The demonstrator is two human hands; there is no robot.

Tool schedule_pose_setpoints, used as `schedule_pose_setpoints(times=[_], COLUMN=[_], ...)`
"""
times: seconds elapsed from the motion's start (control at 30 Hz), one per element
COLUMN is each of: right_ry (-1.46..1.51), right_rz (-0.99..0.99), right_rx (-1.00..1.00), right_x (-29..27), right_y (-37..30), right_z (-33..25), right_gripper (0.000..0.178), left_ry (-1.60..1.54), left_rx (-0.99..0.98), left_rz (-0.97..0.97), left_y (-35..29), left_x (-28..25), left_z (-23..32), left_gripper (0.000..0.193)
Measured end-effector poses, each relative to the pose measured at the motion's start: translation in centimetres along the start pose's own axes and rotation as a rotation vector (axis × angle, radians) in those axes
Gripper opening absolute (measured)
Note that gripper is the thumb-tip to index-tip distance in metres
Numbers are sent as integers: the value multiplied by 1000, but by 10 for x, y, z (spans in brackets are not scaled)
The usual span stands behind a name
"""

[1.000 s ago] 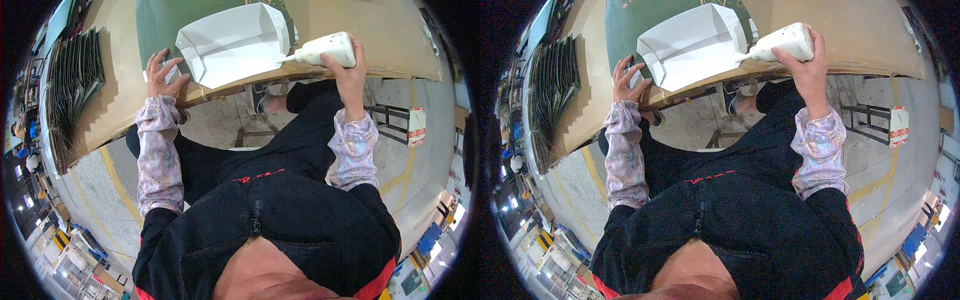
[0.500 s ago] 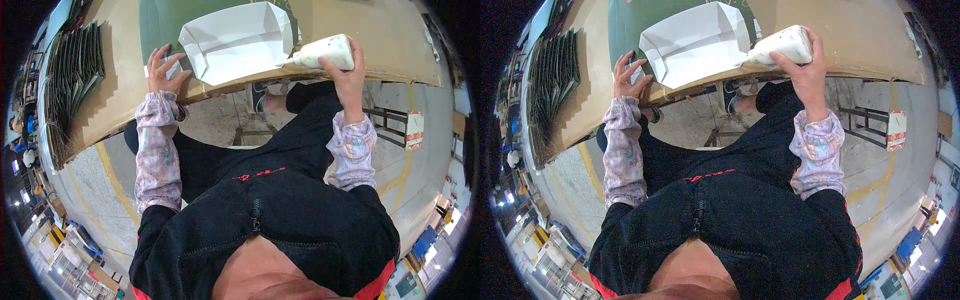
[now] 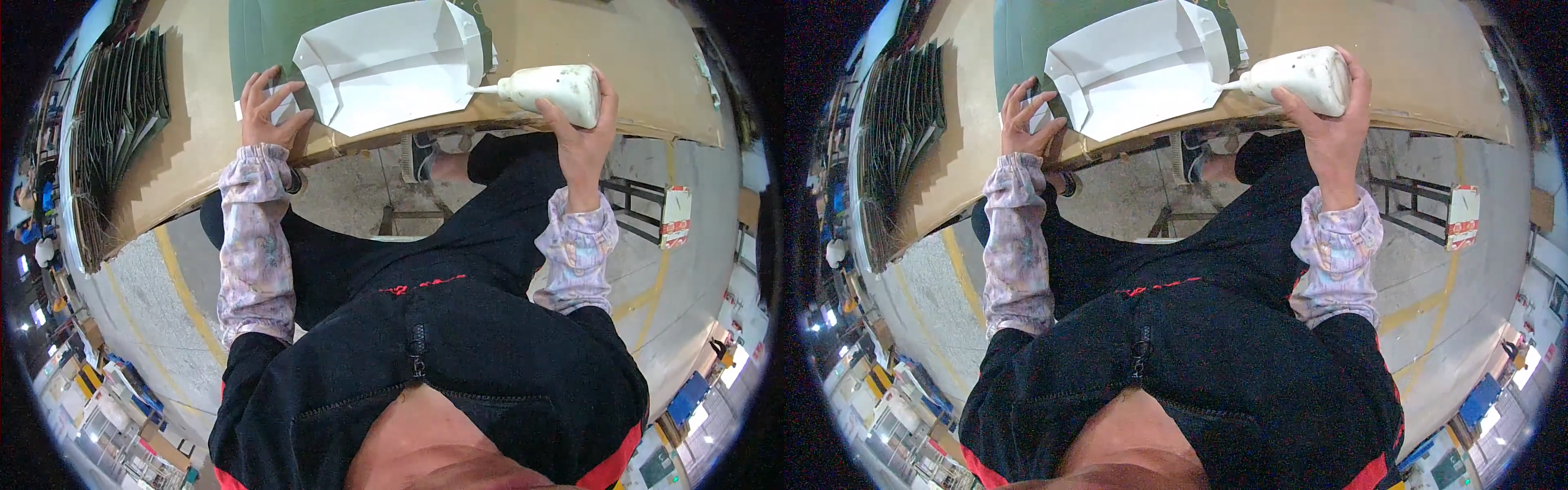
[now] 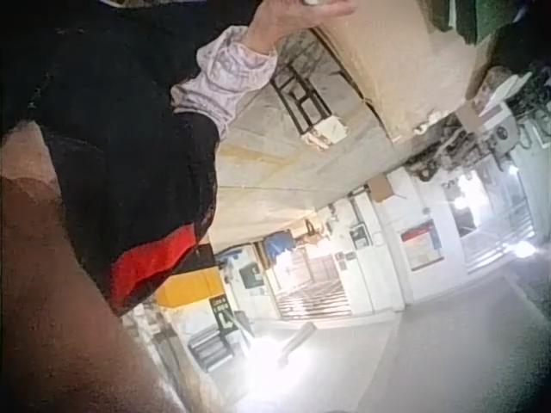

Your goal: Applying glue to the edges of paper bag components and folding them to assemble the bags.

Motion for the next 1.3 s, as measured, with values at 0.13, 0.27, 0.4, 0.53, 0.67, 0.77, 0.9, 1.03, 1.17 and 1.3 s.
schedule_pose_setpoints(times=[0.13, 0.27, 0.4, 0.53, 0.67, 0.77, 0.9, 1.03, 1.17, 1.3], right_ry=[-118, -82, -20, -65, -87, 1, 9, -55, 79, 420], right_rz=[17, 21, 19, 6, -15, -16, 24, 49, 72, 127], right_rx=[-65, -51, -30, -29, -55, -11, -17, -30, 17, 242], right_x=[1, 0, 1, 2, 6, 5, 1, -3, -25, -76], right_y=[-1, -2, -5, -6, -9, -9, -8, -6, 8, 55], right_z=[-2, 0, 0, 6, 6, 8, 6, 2, 19, 18], right_gripper=[72, 73, 73, 73, 73, 73, 72, 71, 65, 49], left_ry=[-11, -9, -17, -2, -12, -3, -1, -18, -13, 12], left_rx=[-6, 6, -5, -8, -9, -9, 2, 9, -8, 40], left_rz=[6, 14, 19, 23, 25, 27, 31, 31, 27, 16], left_y=[-1, 0, -1, -1, 0, 1, -2, -1, -3, 1], left_x=[-1, 0, 2, -2, -1, -2, -2, 0, -2, 1], left_z=[0, -1, -1, 1, 1, 2, 0, -2, -2, -1], left_gripper=[49, 48, 47, 48, 47, 46, 46, 46, 46, 47])
Point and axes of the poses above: each hand's wrist, its own y-axis towards the middle knuckle, its own x-axis out of the palm, z = x × y, the point moved 6 cm from there along y, towards the middle knuckle, and after that the axes turned 12 degrees about x, right-handed, at the moved point
